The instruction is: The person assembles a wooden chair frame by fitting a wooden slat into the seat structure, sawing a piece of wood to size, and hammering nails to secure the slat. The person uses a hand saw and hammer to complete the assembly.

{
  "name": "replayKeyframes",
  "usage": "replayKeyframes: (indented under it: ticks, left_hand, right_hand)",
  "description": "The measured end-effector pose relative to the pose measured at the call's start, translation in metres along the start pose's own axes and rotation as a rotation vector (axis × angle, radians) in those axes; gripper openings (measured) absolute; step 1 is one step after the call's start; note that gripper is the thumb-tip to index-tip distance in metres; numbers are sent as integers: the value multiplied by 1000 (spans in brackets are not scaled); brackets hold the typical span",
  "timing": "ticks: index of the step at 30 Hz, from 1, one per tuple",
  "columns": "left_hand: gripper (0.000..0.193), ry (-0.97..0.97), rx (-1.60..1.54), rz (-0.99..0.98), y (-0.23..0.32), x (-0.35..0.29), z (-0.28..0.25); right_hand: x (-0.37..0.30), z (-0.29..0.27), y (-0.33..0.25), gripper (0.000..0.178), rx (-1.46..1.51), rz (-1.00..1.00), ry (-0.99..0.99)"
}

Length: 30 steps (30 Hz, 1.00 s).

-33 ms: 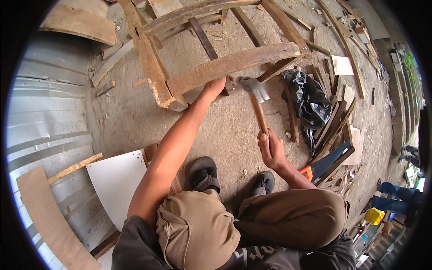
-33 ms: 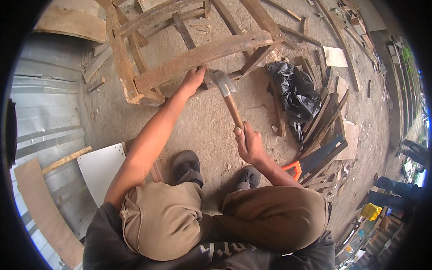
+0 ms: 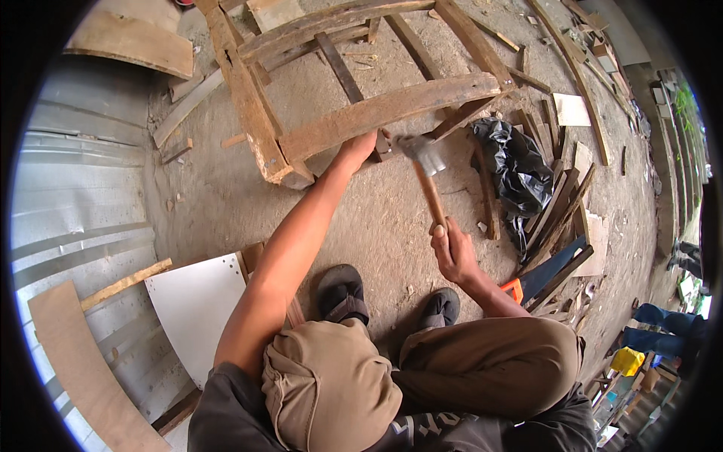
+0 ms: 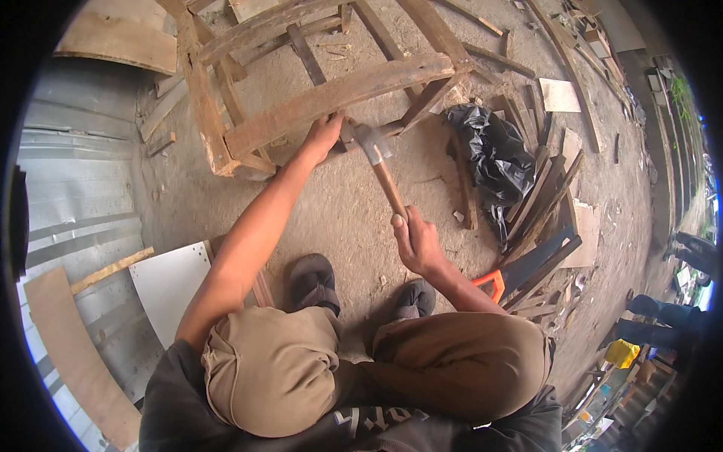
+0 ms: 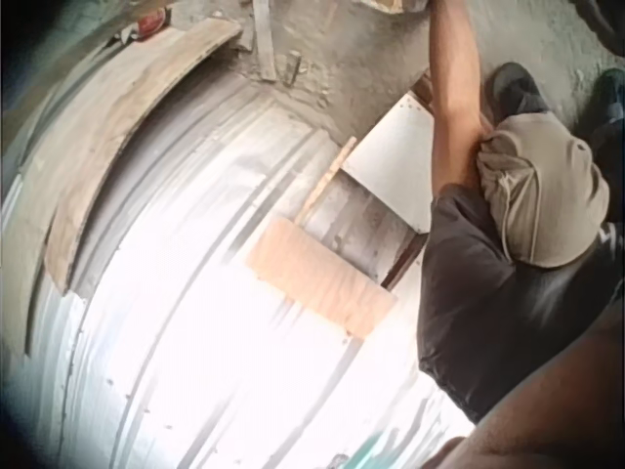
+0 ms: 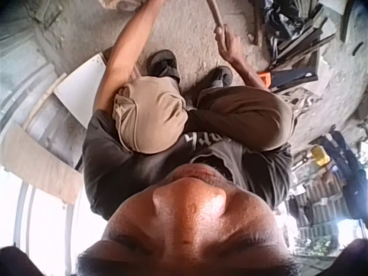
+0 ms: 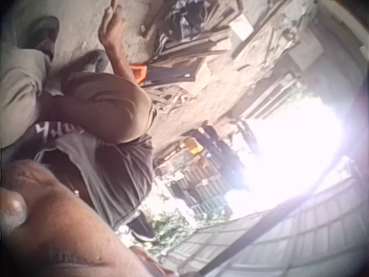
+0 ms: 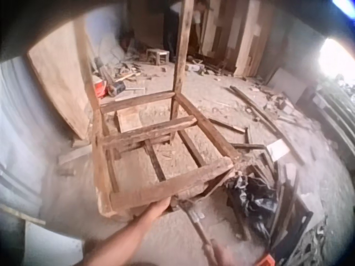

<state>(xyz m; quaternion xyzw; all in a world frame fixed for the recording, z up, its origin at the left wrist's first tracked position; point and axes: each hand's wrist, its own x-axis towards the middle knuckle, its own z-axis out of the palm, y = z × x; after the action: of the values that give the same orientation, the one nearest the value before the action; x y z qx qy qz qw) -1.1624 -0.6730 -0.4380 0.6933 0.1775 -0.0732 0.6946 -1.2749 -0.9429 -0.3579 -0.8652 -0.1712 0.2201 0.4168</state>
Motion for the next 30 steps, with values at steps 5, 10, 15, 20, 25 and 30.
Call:
replayKeyframes:
  ticks: [5, 10, 15, 20, 25, 30]
  left_hand:
    - [28, 12, -301, -50, -19, 22, 7]
    - [22, 79, -331, 3, -12, 24, 4]
    - [25, 74, -590, -52, 12, -5, 32]
    - [30, 20, -823, -128, 22, -51, 86]
    - [47, -38, -822, -164, 3, -87, 121]
    - [50, -125, -874, -59, 1, -109, 139]
  right_hand:
    - [-7, 10, 48, 35, 28, 1, 12]
    - [-3, 16, 51, 34, -26, 130, 58]
    - [-27, 16, 80, 29, 98, 98, 175]
    - [-30, 12, 67, 24, 441, 79, 307]
    - [-13, -7, 24, 36, 689, 142, 439]
    - [-5, -16, 33, 34, 864, 328, 476]
